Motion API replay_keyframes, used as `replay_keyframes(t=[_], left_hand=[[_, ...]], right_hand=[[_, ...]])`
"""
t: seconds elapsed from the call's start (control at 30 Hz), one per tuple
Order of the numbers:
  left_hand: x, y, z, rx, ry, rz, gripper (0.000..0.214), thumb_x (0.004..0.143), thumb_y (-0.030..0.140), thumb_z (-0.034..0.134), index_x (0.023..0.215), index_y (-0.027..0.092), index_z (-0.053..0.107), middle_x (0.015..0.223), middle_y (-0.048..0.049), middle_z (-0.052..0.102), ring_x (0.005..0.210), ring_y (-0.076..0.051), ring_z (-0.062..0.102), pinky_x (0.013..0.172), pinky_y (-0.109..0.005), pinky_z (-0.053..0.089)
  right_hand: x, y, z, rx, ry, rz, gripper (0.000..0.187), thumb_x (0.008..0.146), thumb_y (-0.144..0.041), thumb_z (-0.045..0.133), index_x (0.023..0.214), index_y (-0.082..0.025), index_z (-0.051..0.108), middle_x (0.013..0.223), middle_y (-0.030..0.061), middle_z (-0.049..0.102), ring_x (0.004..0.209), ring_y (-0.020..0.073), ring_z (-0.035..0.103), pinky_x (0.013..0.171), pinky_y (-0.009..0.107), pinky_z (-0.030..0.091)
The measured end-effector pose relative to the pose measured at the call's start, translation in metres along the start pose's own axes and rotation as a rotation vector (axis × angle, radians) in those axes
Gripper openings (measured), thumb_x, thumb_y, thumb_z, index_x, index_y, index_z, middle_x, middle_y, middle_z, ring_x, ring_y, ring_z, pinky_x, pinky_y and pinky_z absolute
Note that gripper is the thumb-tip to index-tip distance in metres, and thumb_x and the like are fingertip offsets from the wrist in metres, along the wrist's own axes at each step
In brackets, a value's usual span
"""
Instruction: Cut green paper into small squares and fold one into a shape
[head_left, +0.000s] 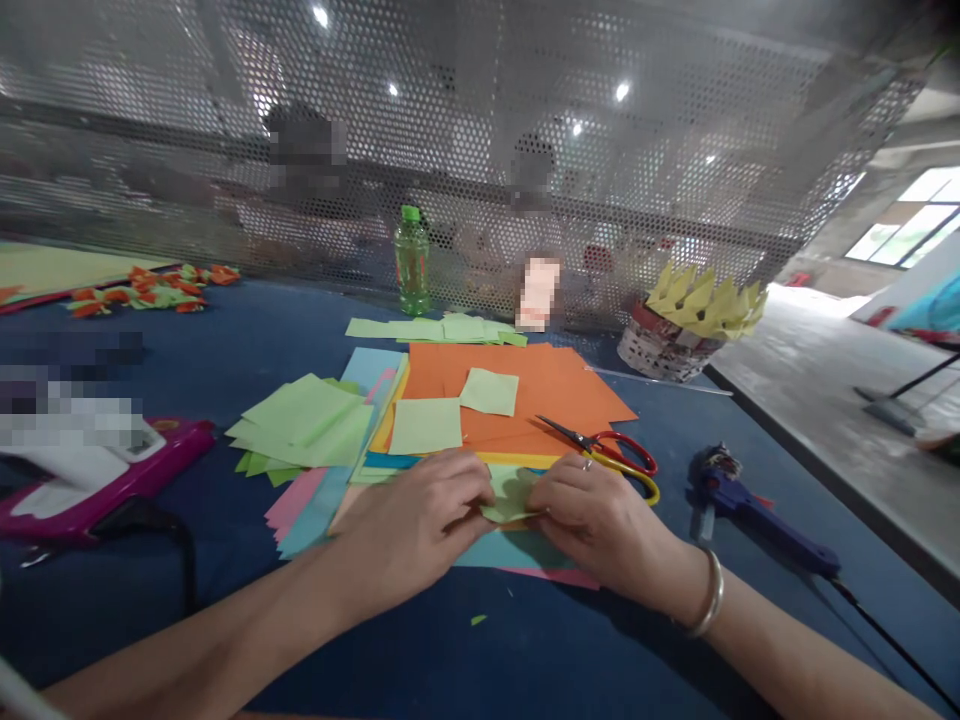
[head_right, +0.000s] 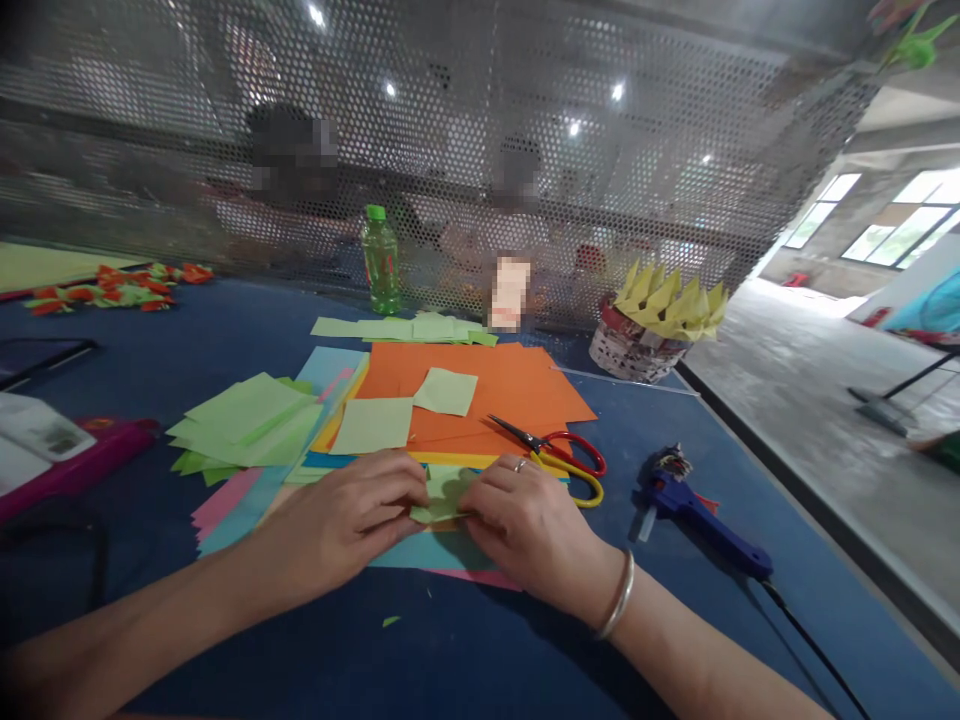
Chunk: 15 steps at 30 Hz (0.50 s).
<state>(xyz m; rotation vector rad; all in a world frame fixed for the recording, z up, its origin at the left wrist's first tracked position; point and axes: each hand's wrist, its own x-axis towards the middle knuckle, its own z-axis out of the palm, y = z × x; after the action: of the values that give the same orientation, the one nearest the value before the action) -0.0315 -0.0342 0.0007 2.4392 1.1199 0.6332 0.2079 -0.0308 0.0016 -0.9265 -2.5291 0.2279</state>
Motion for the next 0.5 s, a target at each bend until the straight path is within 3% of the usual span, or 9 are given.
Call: replay_keyframes(t=[0.2,0.4,0.5], left_hand=[[-0.0016,0.0006,-0.0013,-0.004,0.026,-0.002,0.007,0.091,0.024,0.059,0.092,0.022,0.065,0.101,-0.0021,0.064,0.095,-0.018,0.06,0.081,-0.028,0.044],[-0.0049,0.004,-0.0026,-0.009,0.022,-0.014,0.015,0.091,0.018,0.054,0.079,0.021,0.063,0.09,-0.0007,0.066,0.084,-0.014,0.061,0.076,-0.026,0.046],[-0.0062,0.0043,-0.0015,0.029,0.061,0.027,0.017,0.088,0.011,0.052,0.079,0.021,0.063,0.101,-0.0027,0.066,0.092,-0.017,0.062,0.081,-0.028,0.047]], right_hand=[[-0.0001,-0.0033,-0.0015,-0.007,-0.025,-0.018,0.012,0.087,-0.012,0.055,0.082,-0.019,0.064,0.083,0.0065,0.067,0.083,0.0189,0.061,0.074,0.031,0.05],[-0.0014,-0.0054,-0.0028,-0.008,-0.04,-0.037,0.011,0.088,-0.014,0.055,0.084,-0.02,0.064,0.083,0.007,0.069,0.083,0.0192,0.063,0.076,0.032,0.051],[-0.0014,-0.0053,-0.0033,0.008,-0.034,-0.044,0.012,0.09,-0.015,0.054,0.086,-0.02,0.064,0.083,0.0071,0.069,0.083,0.0191,0.063,0.076,0.032,0.051]])
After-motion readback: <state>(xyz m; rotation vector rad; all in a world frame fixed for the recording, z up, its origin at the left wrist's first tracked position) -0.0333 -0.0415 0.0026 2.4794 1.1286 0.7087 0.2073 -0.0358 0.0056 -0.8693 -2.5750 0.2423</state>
